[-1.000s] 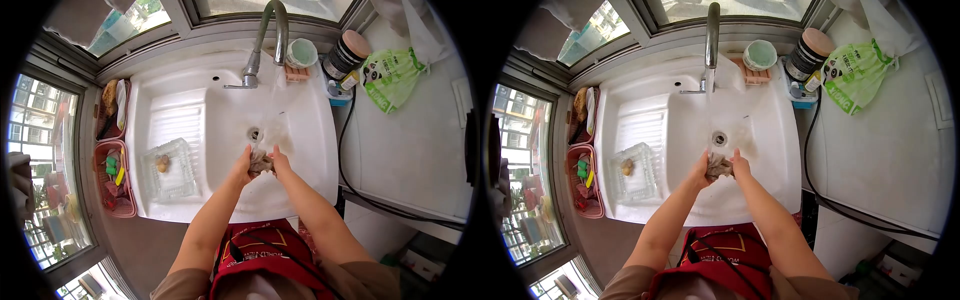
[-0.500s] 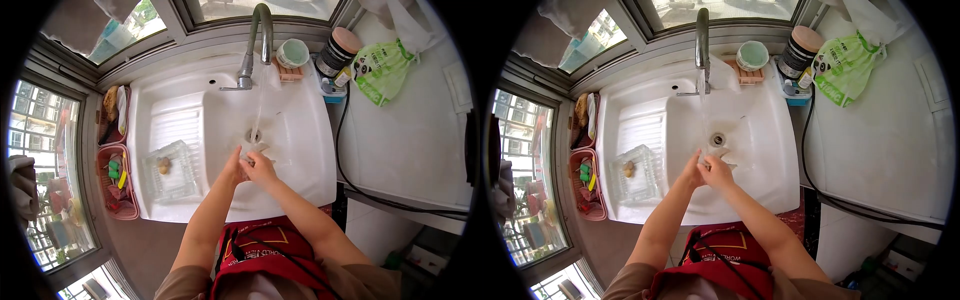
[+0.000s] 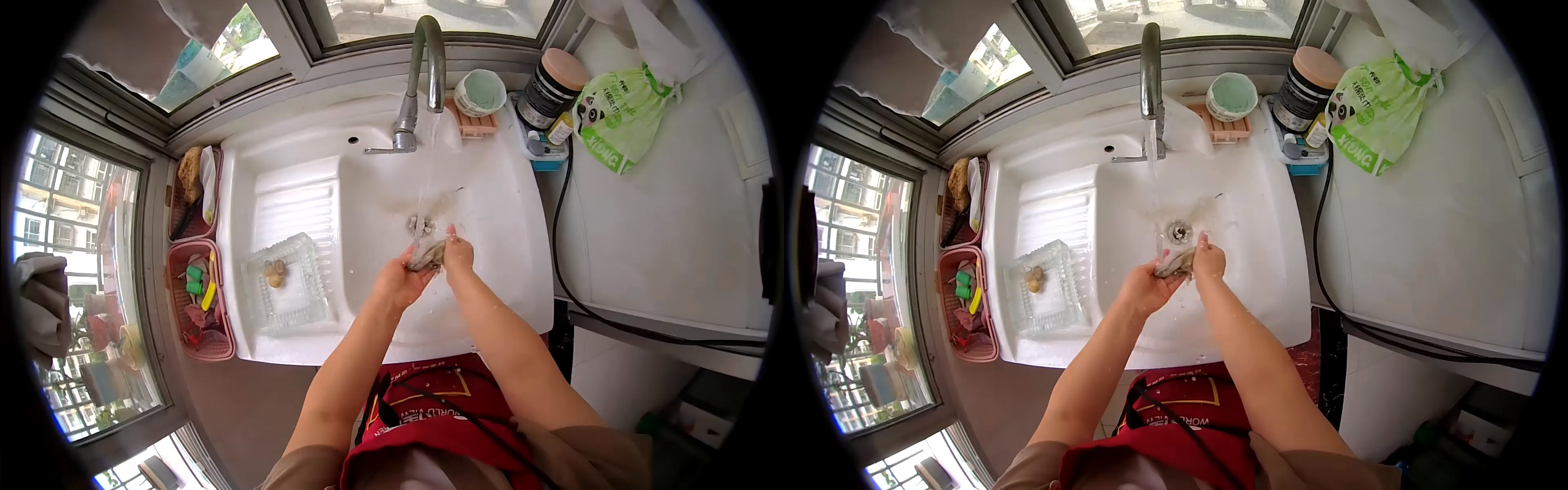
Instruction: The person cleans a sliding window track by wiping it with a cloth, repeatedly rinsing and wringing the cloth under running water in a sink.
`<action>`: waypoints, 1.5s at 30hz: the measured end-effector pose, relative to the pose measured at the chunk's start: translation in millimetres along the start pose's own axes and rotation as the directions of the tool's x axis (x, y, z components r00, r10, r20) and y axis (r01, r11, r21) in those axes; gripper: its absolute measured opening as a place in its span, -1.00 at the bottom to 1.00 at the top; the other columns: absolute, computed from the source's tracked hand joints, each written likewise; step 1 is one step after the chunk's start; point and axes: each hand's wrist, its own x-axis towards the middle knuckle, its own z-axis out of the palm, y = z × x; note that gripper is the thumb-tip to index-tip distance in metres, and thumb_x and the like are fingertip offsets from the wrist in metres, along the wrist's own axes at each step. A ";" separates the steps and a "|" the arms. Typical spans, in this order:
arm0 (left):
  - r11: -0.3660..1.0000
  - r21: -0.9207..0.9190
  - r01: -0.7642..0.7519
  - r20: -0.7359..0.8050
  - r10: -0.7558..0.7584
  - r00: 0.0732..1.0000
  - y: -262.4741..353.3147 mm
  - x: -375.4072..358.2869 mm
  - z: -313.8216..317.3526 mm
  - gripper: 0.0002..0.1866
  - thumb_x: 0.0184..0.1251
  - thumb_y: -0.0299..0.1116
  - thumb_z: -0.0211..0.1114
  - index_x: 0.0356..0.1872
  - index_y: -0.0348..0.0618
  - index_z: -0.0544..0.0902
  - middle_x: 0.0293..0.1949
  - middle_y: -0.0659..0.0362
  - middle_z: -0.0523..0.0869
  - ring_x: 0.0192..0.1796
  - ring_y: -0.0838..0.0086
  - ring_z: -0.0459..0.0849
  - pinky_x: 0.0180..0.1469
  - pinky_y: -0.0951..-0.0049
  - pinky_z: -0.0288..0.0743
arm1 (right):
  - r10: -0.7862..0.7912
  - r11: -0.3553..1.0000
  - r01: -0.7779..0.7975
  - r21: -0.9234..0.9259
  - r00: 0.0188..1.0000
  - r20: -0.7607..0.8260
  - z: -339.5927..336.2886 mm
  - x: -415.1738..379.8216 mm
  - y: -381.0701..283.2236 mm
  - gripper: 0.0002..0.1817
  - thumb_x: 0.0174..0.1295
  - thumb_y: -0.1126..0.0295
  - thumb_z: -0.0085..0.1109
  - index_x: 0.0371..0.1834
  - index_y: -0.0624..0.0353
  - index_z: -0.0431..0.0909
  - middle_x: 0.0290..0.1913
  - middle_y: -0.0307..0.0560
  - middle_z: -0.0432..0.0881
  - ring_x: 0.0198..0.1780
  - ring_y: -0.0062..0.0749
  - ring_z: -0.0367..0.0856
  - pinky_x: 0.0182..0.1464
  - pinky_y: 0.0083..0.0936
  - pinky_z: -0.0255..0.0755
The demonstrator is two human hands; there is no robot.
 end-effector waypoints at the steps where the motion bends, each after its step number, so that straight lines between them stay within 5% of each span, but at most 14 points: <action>1: 0.998 -0.044 -0.035 -0.090 0.031 0.996 3.0 -9.7 12.6 -0.64 0.47 -0.41 -0.08 0.22 -0.20 0.40 0.03 -0.07 0.56 0.07 0.15 0.60 0.08 0.23 0.57 | 0.298 0.840 -0.363 0.403 0.929 0.218 -3.7 -2.9 -1.8 -0.41 0.40 -0.11 -0.21 0.03 0.24 0.51 0.08 0.20 0.54 0.10 0.14 0.50 0.11 -0.03 0.40; 2: 1.000 -0.013 -0.007 -0.146 0.005 0.989 10.2 -12.7 18.3 -0.57 0.43 -0.35 0.03 0.28 -0.20 0.35 0.08 -0.05 0.53 0.09 0.18 0.58 0.03 0.27 0.57 | 0.426 0.421 -0.663 0.619 0.747 0.510 -7.9 -2.1 -6.4 -0.38 0.42 -0.12 -0.27 0.16 0.23 0.42 0.16 0.15 0.49 0.17 0.11 0.47 0.16 0.03 0.37; 5: 0.740 0.670 0.059 -0.153 0.060 0.986 24.7 -13.6 13.6 -0.42 0.35 -0.31 0.11 0.37 -0.23 0.25 0.13 -0.08 0.50 0.16 0.19 0.54 0.08 0.34 0.50 | -0.162 0.120 -0.745 0.657 0.638 0.753 18.8 -10.4 14.5 -0.37 0.44 -0.13 -0.34 0.29 0.17 0.27 0.20 0.07 0.43 0.24 0.05 0.39 0.20 0.12 0.32; 9: 0.305 0.952 0.022 -0.129 0.336 0.933 66.9 -33.7 46.6 -0.29 0.25 -0.34 0.11 0.45 -0.25 0.14 0.34 -0.10 0.35 0.38 0.17 0.32 0.34 0.21 0.24 | 0.035 -0.126 -0.766 0.630 0.632 0.775 51.5 -13.7 9.9 -0.63 0.39 0.18 -0.08 0.03 0.27 0.40 -0.01 0.09 0.51 0.05 -0.02 0.53 0.06 -0.06 0.50; 13: 0.829 0.537 -0.156 -0.048 0.215 0.976 108.5 -22.5 94.5 -0.29 0.37 -0.31 0.06 0.43 -0.40 -0.01 0.49 -0.10 0.03 0.54 0.20 -0.03 0.48 0.18 -0.11 | 0.081 -0.226 -0.733 0.642 0.642 0.762 30.8 -28.0 -11.4 -0.78 0.32 0.35 0.00 -0.03 0.19 0.42 -0.05 0.10 0.47 0.00 0.00 0.54 0.03 -0.15 0.54; 18: 0.934 -0.294 -0.203 0.061 0.230 0.971 138.2 33.3 152.5 -0.44 0.38 -0.38 0.03 0.25 -0.52 0.06 0.24 -0.19 0.18 0.18 0.16 0.35 0.35 0.13 0.11 | 0.075 -0.089 -0.739 0.668 0.664 0.744 11.9 -24.9 -10.3 -0.81 0.31 0.39 0.05 -0.06 0.16 0.44 -0.07 0.08 0.49 -0.06 -0.05 0.54 0.02 -0.19 0.56; 21: 0.958 0.166 -0.233 0.023 0.232 0.972 165.4 63.7 170.4 -0.47 0.24 -0.49 0.15 0.17 -0.43 0.16 0.16 -0.21 0.25 0.06 0.17 0.46 -0.12 0.17 0.49 | 0.144 -0.036 -0.742 0.669 0.659 0.738 2.8 -13.6 1.2 -0.87 0.28 0.41 0.10 -0.17 0.20 0.55 -0.12 -0.07 0.57 -0.04 -0.15 0.56 0.05 -0.19 0.57; 24: 0.237 0.958 -0.160 0.100 0.245 0.964 179.4 33.0 154.3 -0.53 0.22 -0.44 0.14 0.21 -0.17 0.42 0.11 -0.09 0.57 -0.12 0.10 0.65 -0.34 0.13 0.51 | 0.056 0.164 -0.759 0.630 0.645 0.762 -19.5 -1.6 10.8 -0.81 0.25 0.35 0.18 -0.07 -0.04 0.60 -0.09 -0.14 0.65 -0.05 -0.22 0.61 -0.13 -0.34 0.56; 28: 0.129 0.923 -0.363 0.238 0.551 0.800 132.2 -19.2 96.0 -0.56 0.06 -0.49 0.09 0.03 -0.37 0.57 -0.13 -0.20 0.68 -0.07 -0.02 0.66 -0.12 0.17 0.55 | -0.196 0.216 -0.737 0.641 0.610 0.768 -55.7 20.3 28.7 -0.78 0.35 0.15 0.09 -0.13 -0.04 0.66 -0.09 -0.20 0.70 -0.06 -0.38 0.65 -0.25 -0.41 0.57; 32: 0.012 0.781 -0.624 0.545 0.473 0.692 74.6 -211.0 -20.5 -0.59 0.25 -0.31 0.11 0.09 -0.27 0.57 -0.08 -0.07 0.69 -0.02 0.17 0.64 0.08 0.33 0.48 | 0.254 0.756 -0.431 0.492 0.886 0.387 -69.6 79.8 68.2 -0.75 0.25 0.16 0.19 -0.14 0.06 0.56 -0.29 -0.29 0.60 -0.33 -0.45 0.57 -0.39 -0.60 0.44; 35: 0.207 0.914 -0.349 0.079 0.753 0.654 2.5 -313.0 -161.0 -0.58 0.31 -0.29 0.10 0.13 -0.27 0.53 0.00 -0.09 0.65 0.07 0.12 0.61 0.15 0.26 0.45 | 0.137 0.768 -0.268 0.581 0.956 0.261 -71.1 150.2 87.8 -0.81 0.22 0.23 0.15 -0.44 0.08 0.45 -0.52 -0.22 0.51 -0.50 -0.47 0.50 -0.45 -0.58 0.47; 39: 0.441 0.806 0.395 -0.453 0.889 -0.068 -160.6 -450.5 -314.0 -0.60 0.15 -0.30 0.20 0.02 -0.26 0.57 -0.09 -0.09 0.65 0.00 0.04 0.62 0.06 0.07 0.49 | 0.046 0.787 -0.240 0.569 0.942 0.333 1.6 1.4 -32.9 -0.69 0.26 0.15 0.14 -0.04 0.06 0.53 -0.23 -0.27 0.55 -0.25 -0.44 0.52 -0.34 -0.57 0.40; 41: 0.774 0.597 0.213 -0.768 0.628 -0.127 -240.5 -515.3 -343.4 -0.55 0.23 -0.26 0.20 0.11 -0.27 0.53 0.03 -0.12 0.63 0.10 0.02 0.58 0.15 0.12 0.47 | -0.143 0.836 -0.197 0.512 0.822 0.551 51.3 -119.7 -90.9 -0.60 0.28 0.05 0.02 0.05 0.03 0.51 -0.19 -0.25 0.53 -0.11 -0.37 0.47 -0.26 -0.46 0.36; 45: 0.917 0.389 -0.084 -0.899 0.359 -0.251 -387.7 -573.4 -401.3 -0.57 0.24 -0.30 0.23 0.11 -0.27 0.54 -0.09 -0.12 0.68 0.00 0.09 0.66 0.07 0.25 0.51 | -0.276 0.910 -0.234 0.342 0.271 0.922 172.0 -315.2 -164.1 -0.51 0.26 0.13 -0.13 0.20 0.11 0.42 -0.01 -0.11 0.60 -0.09 -0.22 0.58 -0.17 -0.31 0.46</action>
